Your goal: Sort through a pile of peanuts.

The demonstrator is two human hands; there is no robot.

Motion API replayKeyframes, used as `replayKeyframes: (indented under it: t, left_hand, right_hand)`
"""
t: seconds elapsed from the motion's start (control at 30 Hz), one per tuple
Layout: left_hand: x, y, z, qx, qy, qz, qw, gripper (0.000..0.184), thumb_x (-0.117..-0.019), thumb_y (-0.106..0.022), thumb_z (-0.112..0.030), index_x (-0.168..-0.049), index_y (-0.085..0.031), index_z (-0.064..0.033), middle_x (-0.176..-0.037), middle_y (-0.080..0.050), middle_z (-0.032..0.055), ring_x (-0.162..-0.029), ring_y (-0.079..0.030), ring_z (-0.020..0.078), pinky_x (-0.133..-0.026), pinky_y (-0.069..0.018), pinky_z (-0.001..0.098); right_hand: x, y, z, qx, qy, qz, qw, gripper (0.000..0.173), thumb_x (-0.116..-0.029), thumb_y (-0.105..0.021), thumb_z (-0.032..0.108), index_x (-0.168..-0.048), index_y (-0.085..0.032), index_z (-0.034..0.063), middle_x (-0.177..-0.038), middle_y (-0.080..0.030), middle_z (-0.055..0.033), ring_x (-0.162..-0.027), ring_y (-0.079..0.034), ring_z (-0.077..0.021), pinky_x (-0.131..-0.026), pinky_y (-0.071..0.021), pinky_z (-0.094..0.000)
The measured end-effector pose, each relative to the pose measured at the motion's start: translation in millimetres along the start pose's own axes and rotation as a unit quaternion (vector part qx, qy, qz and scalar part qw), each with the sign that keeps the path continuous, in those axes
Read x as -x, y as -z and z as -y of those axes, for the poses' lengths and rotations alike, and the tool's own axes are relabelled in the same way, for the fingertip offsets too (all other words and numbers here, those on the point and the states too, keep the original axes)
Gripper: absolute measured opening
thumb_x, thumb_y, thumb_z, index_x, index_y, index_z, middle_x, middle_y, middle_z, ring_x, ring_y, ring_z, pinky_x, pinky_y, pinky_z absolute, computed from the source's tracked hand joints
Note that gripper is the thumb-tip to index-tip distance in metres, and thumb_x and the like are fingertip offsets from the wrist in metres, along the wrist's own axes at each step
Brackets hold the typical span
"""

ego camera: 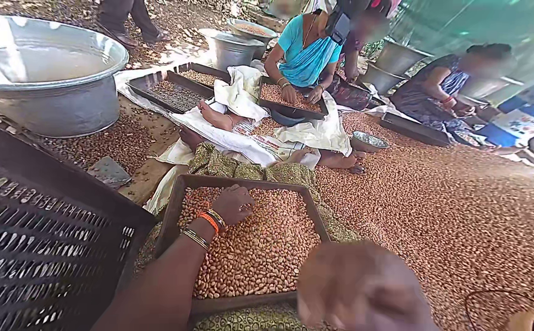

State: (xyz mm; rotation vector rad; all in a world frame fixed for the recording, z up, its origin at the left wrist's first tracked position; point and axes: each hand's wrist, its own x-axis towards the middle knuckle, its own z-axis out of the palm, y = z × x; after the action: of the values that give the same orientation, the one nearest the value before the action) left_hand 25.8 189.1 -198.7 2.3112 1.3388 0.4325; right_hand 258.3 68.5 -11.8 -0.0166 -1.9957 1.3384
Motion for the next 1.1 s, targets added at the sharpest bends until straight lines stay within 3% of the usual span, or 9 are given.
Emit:
replayKeyframes:
  t: [0.1, 0.17, 0.27, 0.4, 0.67, 0.83, 0.93, 1.03, 1.1]
  left_hand:
    - [-5, -3, -3, -0.013, 0.011, 0.075, 0.997, 0.027, -0.0987, -0.066, -0.025, -0.12, -0.073, -0.01, -0.133, -0.062, 0.0168, -0.136, -0.048, 0.0373, -0.116, -0.0314, 0.0588]
    - [-6, 3, -3, -0.04, 0.05, 0.082, 0.995, 0.024, -0.1002, -0.062, -0.02, -0.118, -0.073, -0.0067, -0.129, -0.062, 0.0183, -0.135, -0.048, 0.0382, -0.117, -0.0309, 0.0583]
    - [-4, 12, 8, -0.077, 0.089, 0.051, 0.992, 0.022, -0.0991, -0.059, -0.012, -0.113, -0.073, -0.0029, -0.122, -0.065, 0.0184, -0.129, -0.054, 0.0372, -0.113, -0.0385, 0.0528]
    - [-4, 11, 13, -0.081, 0.092, 0.044, 0.991, 0.024, -0.1023, -0.054, -0.014, -0.114, -0.072, -0.0019, -0.123, -0.066, 0.0172, -0.129, -0.054, 0.0352, -0.113, -0.0388, 0.0498]
    - [-3, 10, 15, -0.063, 0.09, 0.037, 0.993, 0.025, -0.1028, -0.055, -0.016, -0.114, -0.072, -0.0023, -0.123, -0.067, 0.0163, -0.129, -0.055, 0.0344, -0.114, -0.0382, 0.05]
    - [-1, 10, 17, -0.05, 0.086, 0.031, 0.995, 0.023, -0.1015, -0.057, -0.015, -0.115, -0.072, -0.0024, -0.122, -0.067, 0.0166, -0.129, -0.055, 0.0344, -0.114, -0.0373, 0.0507]
    - [-3, 10, 18, -0.052, 0.079, 0.038, 0.995, 0.023, -0.1003, -0.058, -0.014, -0.115, -0.072, -0.0024, -0.123, -0.067, 0.0163, -0.129, -0.055, 0.0346, -0.113, -0.0381, 0.0514]
    - [-2, 12, 17, -0.056, 0.08, 0.035, 0.995, 0.024, -0.1002, -0.058, -0.013, -0.116, -0.072, -0.0026, -0.124, -0.067, 0.0162, -0.129, -0.055, 0.0341, -0.113, -0.0389, 0.0507]
    - [-1, 13, 16, -0.06, 0.083, 0.039, 0.994, 0.024, -0.1015, -0.056, -0.014, -0.116, -0.072, -0.0026, -0.125, -0.067, 0.0158, -0.13, -0.055, 0.0337, -0.113, -0.039, 0.0502]
  right_hand:
    - [-7, 42, -82, 0.319, -0.076, -0.045, 0.943, 0.013, -0.0984, -0.064, 0.007, -0.101, -0.073, -0.0012, -0.096, -0.076, -0.0079, -0.088, -0.072, -0.0078, -0.085, -0.0596, -0.0231]
    - [-7, 64, -131, 0.443, -0.204, -0.012, 0.873, 0.019, -0.099, -0.061, 0.009, -0.107, -0.077, 0.0031, -0.103, -0.076, -0.0107, -0.097, -0.073, -0.0168, -0.093, -0.057, -0.031]
    - [-2, 79, -187, 0.482, -0.321, 0.07, 0.812, 0.023, -0.1, -0.057, 0.007, -0.111, -0.076, 0.0017, -0.11, -0.072, -0.0177, -0.11, -0.068, -0.0299, -0.101, -0.0527, -0.0427]
    - [-2, 79, -208, 0.487, -0.439, 0.167, 0.736, 0.025, -0.1019, -0.058, 0.012, -0.121, -0.073, 0.006, -0.128, -0.064, -0.0214, -0.127, -0.058, -0.036, -0.107, -0.048, -0.0506]
    - [-1, 74, -210, 0.512, -0.481, 0.149, 0.696, 0.024, -0.1002, -0.059, 0.014, -0.116, -0.072, 0.0015, -0.128, -0.063, -0.0206, -0.128, -0.057, -0.0358, -0.106, -0.0489, -0.0507]
    - [9, 87, -201, 0.465, -0.433, 0.04, 0.771, 0.023, -0.0996, -0.06, 0.012, -0.112, -0.073, -0.0032, -0.119, -0.067, -0.0207, -0.118, -0.062, -0.03, -0.108, -0.0468, -0.0413]
    - [9, 85, -195, 0.431, -0.409, -0.032, 0.803, 0.018, -0.094, -0.061, 0.007, -0.106, -0.069, -0.0047, -0.1, -0.069, -0.0179, -0.093, -0.067, -0.0257, -0.087, -0.0532, -0.0401]
    - [0, 74, -197, 0.438, -0.431, 0.041, 0.788, 0.024, -0.0968, -0.056, 0.003, -0.115, -0.071, -0.0017, -0.113, -0.072, -0.0178, -0.109, -0.068, -0.0281, -0.098, -0.0519, -0.0432]
    - [-3, 67, -206, 0.475, -0.449, 0.115, 0.748, 0.028, -0.1028, -0.053, 0.008, -0.123, -0.071, 0.0023, -0.129, -0.067, -0.0194, -0.125, -0.062, -0.0326, -0.109, -0.0477, -0.0485]
